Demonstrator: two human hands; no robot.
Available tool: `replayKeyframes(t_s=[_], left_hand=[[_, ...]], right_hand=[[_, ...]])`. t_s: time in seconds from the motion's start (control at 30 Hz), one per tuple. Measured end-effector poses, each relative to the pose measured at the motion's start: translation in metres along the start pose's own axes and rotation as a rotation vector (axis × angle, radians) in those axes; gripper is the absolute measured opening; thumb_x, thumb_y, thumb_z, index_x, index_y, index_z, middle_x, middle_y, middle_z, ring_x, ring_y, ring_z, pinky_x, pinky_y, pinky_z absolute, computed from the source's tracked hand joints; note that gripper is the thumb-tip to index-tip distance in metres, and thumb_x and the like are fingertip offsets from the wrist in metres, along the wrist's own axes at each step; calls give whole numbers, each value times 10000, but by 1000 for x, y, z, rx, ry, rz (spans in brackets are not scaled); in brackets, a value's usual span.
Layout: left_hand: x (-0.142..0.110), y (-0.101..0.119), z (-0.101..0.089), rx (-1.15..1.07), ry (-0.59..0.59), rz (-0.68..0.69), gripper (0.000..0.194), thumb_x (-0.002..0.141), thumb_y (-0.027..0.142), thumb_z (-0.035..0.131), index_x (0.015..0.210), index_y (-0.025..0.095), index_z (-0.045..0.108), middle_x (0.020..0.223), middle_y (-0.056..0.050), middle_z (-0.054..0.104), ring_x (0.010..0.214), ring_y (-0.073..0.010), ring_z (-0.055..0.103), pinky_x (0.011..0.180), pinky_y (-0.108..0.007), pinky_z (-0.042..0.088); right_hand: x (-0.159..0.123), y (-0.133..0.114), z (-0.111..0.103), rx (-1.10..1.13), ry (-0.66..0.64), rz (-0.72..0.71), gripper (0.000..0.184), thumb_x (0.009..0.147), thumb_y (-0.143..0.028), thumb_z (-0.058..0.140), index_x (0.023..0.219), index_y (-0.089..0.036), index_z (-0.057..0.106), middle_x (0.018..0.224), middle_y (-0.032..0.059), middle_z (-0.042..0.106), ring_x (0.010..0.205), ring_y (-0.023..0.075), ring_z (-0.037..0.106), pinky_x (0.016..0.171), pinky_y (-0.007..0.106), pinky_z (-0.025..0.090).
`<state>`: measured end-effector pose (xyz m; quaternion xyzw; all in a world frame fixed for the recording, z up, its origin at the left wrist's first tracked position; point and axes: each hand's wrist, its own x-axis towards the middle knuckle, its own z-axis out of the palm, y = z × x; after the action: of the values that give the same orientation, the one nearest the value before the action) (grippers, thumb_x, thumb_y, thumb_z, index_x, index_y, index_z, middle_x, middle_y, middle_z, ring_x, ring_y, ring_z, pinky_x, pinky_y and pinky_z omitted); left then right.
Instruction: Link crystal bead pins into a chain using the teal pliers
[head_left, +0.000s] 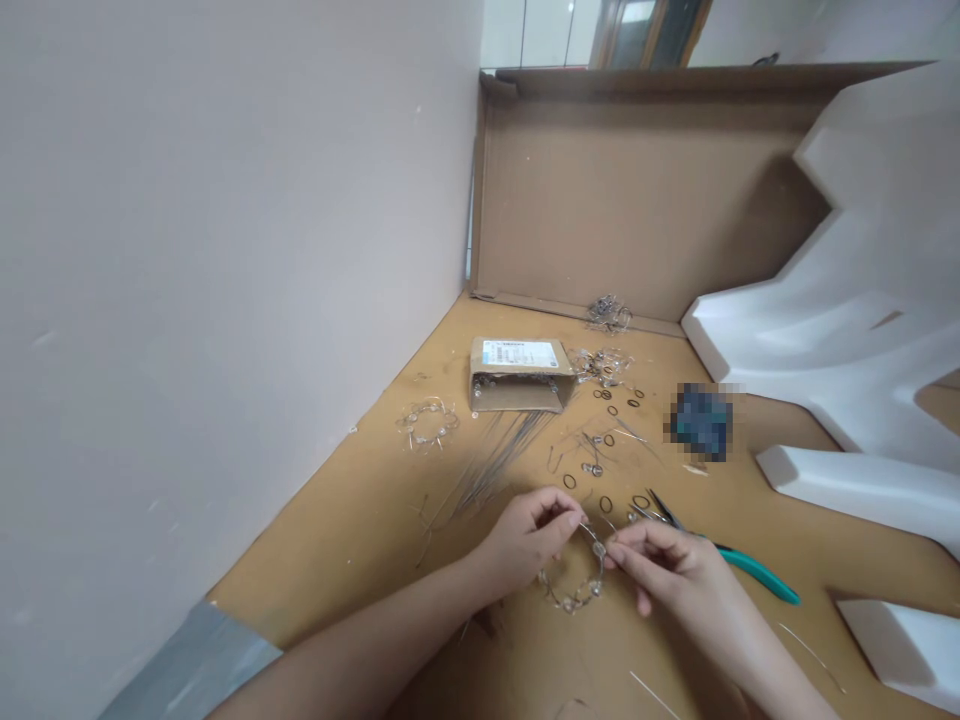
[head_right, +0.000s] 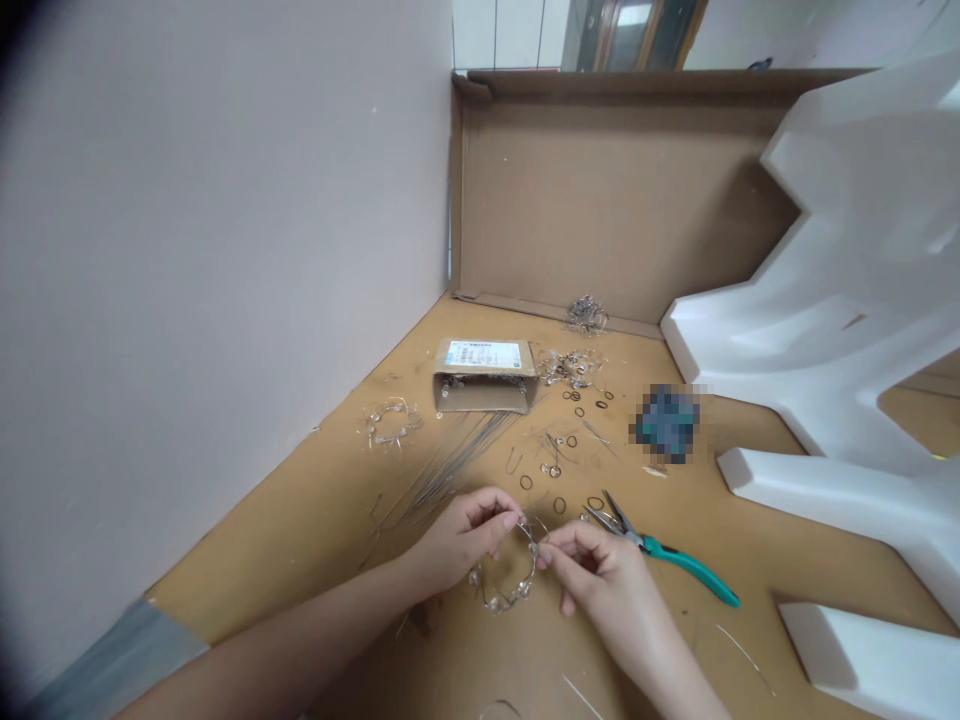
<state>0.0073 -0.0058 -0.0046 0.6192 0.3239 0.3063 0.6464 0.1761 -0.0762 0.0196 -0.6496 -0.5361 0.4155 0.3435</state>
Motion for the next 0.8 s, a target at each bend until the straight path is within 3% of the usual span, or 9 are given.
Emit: replayKeyframes(t_s=[0.13, 0.23, 0.43, 0.6, 0.8], left_hand=[[-1, 1, 2, 6, 5, 17, 166, 744, 280, 551, 824, 139, 587, 686, 12, 527, 566, -72, 440, 550, -201, 372], [-2, -1, 4, 63, 12, 42, 211, 691, 217, 589, 888, 145, 616, 643, 23, 506, 576, -78, 427, 555, -201, 362], [-2, -5, 3, 211, -19, 101, 251, 686, 224, 604, 920, 142, 649, 701, 3, 537, 591, -83, 432, 571, -208, 376], [-1, -8, 1, 203, -84, 44, 240, 687, 189, 595, 921, 148, 631, 635, 39, 467, 546, -62, 380, 523, -179, 337], [0, -14, 1, 233, -76, -11, 286, 655, 199, 640, 937, 158, 615, 611, 58, 434, 548, -68, 373, 512, -183, 312]], right_hand=[[3, 3, -1, 37, 7, 4, 315, 722, -497, 600, 714, -185, 644, 646, -3, 620, 417, 85, 465, 446, 237, 376], [4, 4, -1, 63, 19, 2, 320, 727, -503, 598, 723, -185, 638, 690, 8, 652, 393, 77, 472, 459, 244, 392], [3, 3, 3, 57, 10, -13, 330, 707, -504, 612, 708, -176, 647, 626, -2, 623, 385, 78, 469, 443, 235, 375], [2, -4, 5, 36, 32, -41, 332, 705, -509, 600, 688, -181, 643, 606, 7, 623, 439, 107, 501, 479, 249, 410], [5, 0, 3, -31, 51, -86, 296, 717, -480, 593, 670, -190, 629, 620, 10, 623, 597, 151, 552, 565, 257, 437]])
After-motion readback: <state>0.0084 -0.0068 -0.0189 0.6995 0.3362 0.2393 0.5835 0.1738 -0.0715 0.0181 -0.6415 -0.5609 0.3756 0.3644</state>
